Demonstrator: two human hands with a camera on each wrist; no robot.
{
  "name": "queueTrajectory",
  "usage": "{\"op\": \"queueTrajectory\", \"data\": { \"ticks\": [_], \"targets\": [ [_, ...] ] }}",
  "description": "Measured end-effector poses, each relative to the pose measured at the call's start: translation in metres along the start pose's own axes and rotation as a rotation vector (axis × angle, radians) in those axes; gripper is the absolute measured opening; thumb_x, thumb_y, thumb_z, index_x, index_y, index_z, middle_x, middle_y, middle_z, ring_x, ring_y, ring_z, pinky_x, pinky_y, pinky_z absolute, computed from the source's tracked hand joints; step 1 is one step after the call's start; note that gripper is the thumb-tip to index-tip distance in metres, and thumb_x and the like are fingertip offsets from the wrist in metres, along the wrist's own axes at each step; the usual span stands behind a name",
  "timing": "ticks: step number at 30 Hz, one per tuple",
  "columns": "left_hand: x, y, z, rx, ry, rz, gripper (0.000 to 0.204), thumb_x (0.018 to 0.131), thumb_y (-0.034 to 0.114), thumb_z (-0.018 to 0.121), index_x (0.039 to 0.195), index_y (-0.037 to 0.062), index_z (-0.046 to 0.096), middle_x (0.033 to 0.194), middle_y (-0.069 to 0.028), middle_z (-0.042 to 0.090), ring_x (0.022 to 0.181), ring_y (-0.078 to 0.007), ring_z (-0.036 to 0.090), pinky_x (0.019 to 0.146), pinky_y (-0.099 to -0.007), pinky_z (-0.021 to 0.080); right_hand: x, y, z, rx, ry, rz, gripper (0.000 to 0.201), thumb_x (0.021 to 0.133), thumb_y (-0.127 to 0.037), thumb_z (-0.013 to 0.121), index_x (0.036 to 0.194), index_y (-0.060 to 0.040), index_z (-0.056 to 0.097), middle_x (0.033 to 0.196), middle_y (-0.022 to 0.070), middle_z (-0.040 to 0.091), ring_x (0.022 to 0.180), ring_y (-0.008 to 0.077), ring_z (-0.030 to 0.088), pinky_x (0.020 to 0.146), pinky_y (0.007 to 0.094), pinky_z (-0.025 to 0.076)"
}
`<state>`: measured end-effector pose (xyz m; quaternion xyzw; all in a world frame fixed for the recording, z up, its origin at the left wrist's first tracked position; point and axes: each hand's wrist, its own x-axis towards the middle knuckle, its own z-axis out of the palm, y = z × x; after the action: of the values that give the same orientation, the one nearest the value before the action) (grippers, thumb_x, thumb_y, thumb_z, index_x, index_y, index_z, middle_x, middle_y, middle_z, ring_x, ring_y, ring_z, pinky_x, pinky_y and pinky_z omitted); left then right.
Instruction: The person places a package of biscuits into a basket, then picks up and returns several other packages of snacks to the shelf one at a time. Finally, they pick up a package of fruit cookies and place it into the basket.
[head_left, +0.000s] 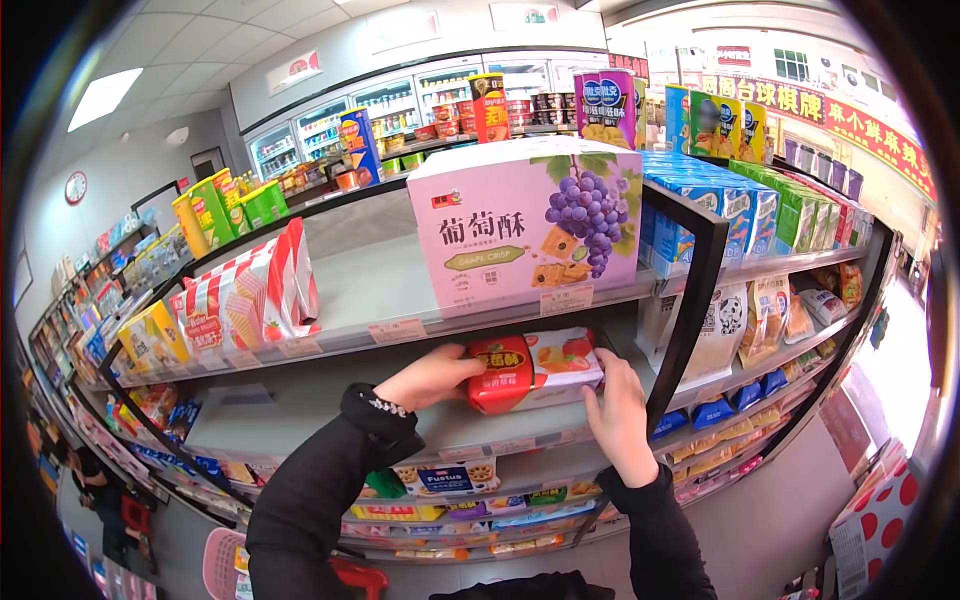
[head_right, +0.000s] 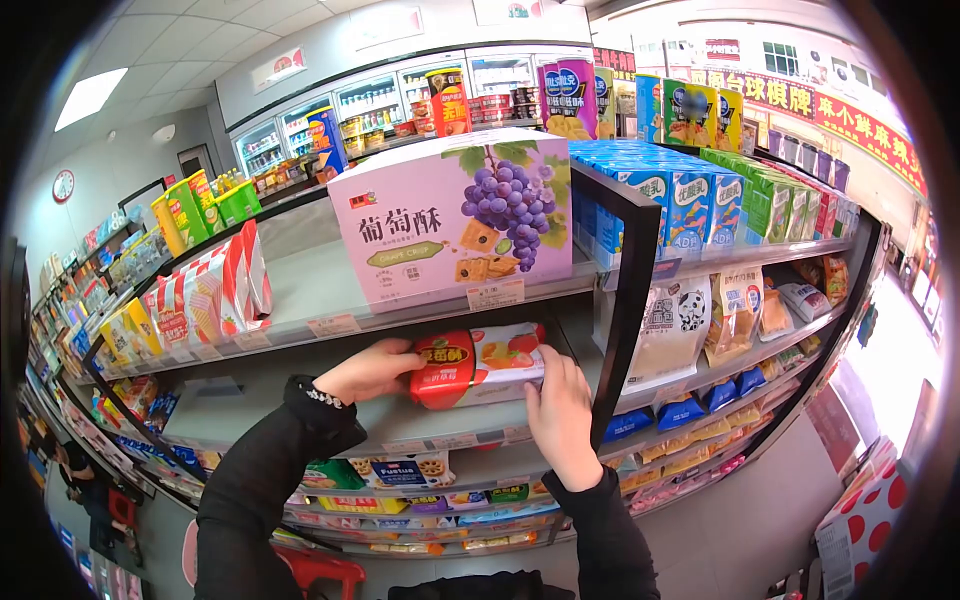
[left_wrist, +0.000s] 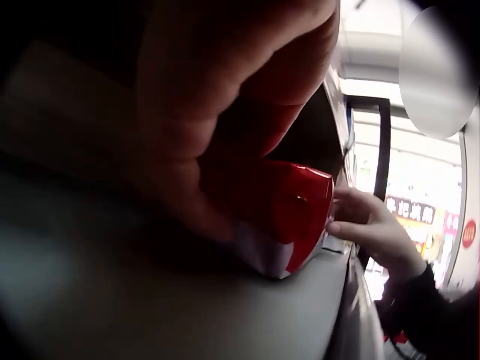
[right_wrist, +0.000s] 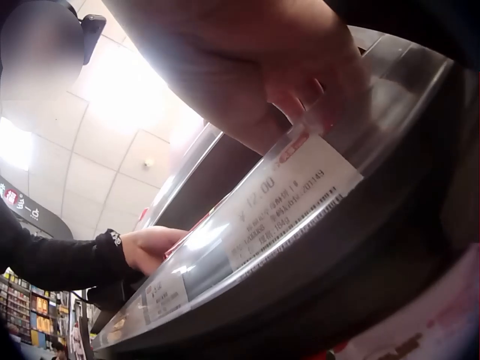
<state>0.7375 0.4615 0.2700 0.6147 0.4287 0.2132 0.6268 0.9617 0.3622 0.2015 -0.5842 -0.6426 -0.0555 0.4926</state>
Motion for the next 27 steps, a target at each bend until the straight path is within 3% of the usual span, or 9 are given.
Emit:
{"op": "queueTrajectory", "data": {
  "ticks": [5,12,15,17,19,20,23,24,27],
  "targets": [
    [0.017,0.005,0.009,-0.158,-0.099,0.101,0.049,0.085,0.009,0.047,0.13,0.0041,0.028,0.124,-0.0096,0.04,0.108,-0.0179,0.046,0.089,-0.0344,0.041,0.014,0.013,0.018,-0.044,0.079,-0.028,0.048,0.071,0.001,0.054,0.116,0.0008,0.038,0.108,0.0191,0.048,0.101,0.0364,0.045,0.086,0.0401,0.037],
    [0.026,0.013,0.019,-0.082,-0.112,0.145,0.049,0.085,0.008,0.046,0.13,0.005,0.028,0.125,-0.0092,0.04,0.109,-0.0183,0.045,0.089,-0.0337,0.041,0.028,0.028,0.025,-0.131,-0.005,0.083,0.05,0.073,0.001,0.05,0.121,0.0005,0.034,0.117,0.0219,0.042,0.105,0.0389,0.042,0.091,0.0412,0.035],
    [0.019,0.008,0.011,-0.073,-0.124,0.219,0.052,0.083,0.01,0.048,0.13,0.003,0.028,0.125,-0.0123,0.041,0.11,-0.0217,0.046,0.09,-0.0329,0.04,0.018,0.023,0.021,-0.193,0.074,-0.028,0.051,0.074,0.0,0.051,0.122,0.001,0.034,0.121,0.0219,0.041,0.108,0.0389,0.041,0.092,0.0409,0.034],
    [0.003,0.003,0.006,0.636,0.058,0.523,0.055,0.082,0.013,0.051,0.131,0.0019,0.028,0.126,-0.0153,0.04,0.11,-0.0258,0.047,0.091,-0.0324,0.039,0.005,-0.001,-0.001,-0.126,0.042,-0.079,0.052,0.074,0.0,0.052,0.122,0.0016,0.034,0.122,0.0224,0.039,0.11,0.039,0.04,0.093,0.0411,0.033],
    [-0.032,-0.008,0.011,0.719,0.15,0.532,0.055,0.082,0.017,0.054,0.129,0.0004,0.031,0.125,-0.017,0.041,0.109,-0.0257,0.047,0.09,-0.0314,0.039,-0.009,-0.024,-0.02,0.002,0.036,-0.174,0.05,0.07,0.001,0.057,0.117,0.0017,0.04,0.118,0.0212,0.043,0.108,0.0379,0.043,0.091,0.0406,0.035],
    [-0.054,-0.012,0.014,0.712,0.148,0.616,0.053,0.082,0.018,0.055,0.128,0.0001,0.034,0.124,-0.0165,0.043,0.108,-0.0241,0.048,0.089,-0.0312,0.039,-0.023,-0.025,-0.021,0.106,0.008,-0.184,0.044,0.069,0.002,0.058,0.111,0.001,0.044,0.112,0.02,0.047,0.103,0.0364,0.046,0.087,0.0398,0.038],
    [-0.108,-0.036,0.022,0.46,-0.026,0.491,0.045,0.083,0.017,0.056,0.122,0.0001,0.042,0.112,-0.0125,0.052,0.099,-0.0183,0.052,0.087,-0.0301,0.041,-0.056,-0.025,-0.022,0.36,-0.227,-0.3,0.023,0.068,0.002,0.06,0.09,-0.0015,0.056,0.089,0.0123,0.058,0.083,0.0288,0.056,0.073,0.0366,0.046],
    [-0.122,-0.047,0.025,0.336,-0.096,0.395,0.043,0.083,0.016,0.056,0.121,0.0004,0.044,0.108,-0.0109,0.055,0.096,-0.0166,0.053,0.086,-0.0297,0.041,-0.066,-0.021,-0.02,0.387,-0.413,-0.3,0.024,0.069,-0.001,0.061,0.093,-0.0016,0.056,0.088,0.0116,0.058,0.082,0.0288,0.057,0.072,0.0364,0.046],
    [-0.132,-0.092,0.033,0.212,-0.246,0.323,0.039,0.085,0.012,0.053,0.122,0.0018,0.043,0.102,-0.0093,0.057,0.091,-0.014,0.054,0.081,-0.0273,0.043,-0.079,-0.013,0.004,0.344,-0.601,-0.25,0.026,0.07,-0.006,0.061,0.094,-0.0018,0.055,0.091,0.013,0.056,0.087,0.0298,0.054,0.076,0.0363,0.044]
  ]
}}
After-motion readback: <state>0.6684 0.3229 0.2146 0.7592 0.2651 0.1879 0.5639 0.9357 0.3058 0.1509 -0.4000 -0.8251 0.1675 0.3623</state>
